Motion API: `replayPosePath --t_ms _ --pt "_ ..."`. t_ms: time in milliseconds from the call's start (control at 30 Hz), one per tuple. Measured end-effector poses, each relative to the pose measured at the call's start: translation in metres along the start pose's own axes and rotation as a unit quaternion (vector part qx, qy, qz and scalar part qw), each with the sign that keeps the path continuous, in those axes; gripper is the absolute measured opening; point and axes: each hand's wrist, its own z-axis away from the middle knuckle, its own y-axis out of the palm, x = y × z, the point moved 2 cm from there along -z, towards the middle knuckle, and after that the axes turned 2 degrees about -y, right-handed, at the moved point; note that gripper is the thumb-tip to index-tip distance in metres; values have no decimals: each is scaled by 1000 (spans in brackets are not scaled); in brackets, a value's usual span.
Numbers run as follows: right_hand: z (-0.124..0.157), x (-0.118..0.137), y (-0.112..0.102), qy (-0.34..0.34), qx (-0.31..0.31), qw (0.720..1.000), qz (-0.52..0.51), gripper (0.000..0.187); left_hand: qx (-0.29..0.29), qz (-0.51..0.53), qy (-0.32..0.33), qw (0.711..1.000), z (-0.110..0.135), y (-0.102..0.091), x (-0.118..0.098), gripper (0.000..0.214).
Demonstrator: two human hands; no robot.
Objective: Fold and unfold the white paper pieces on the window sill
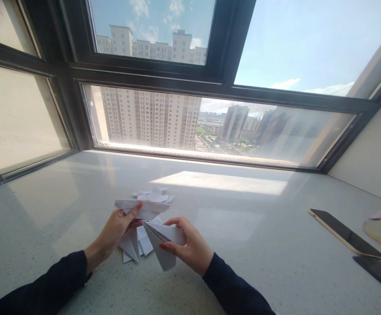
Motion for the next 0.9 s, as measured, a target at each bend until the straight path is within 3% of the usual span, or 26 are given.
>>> replayPosePath --t_ms 267,500,667,900 --pt "-1 5 -7 -19 -69 997 0 28 15 -9 -28 999 5 6 -2 26" --pt "-4 -7 -12 62 -129 987 -78 33 7 -7 -29 1000 6 6 -4 24" --pt "-6 -12 -16 65 -165 976 -125 35 15 0 -43 999 5 6 -2 25" --pt "-6 -11 -20 48 -201 975 -79 34 37 -5 -58 998 8 9 0 30"
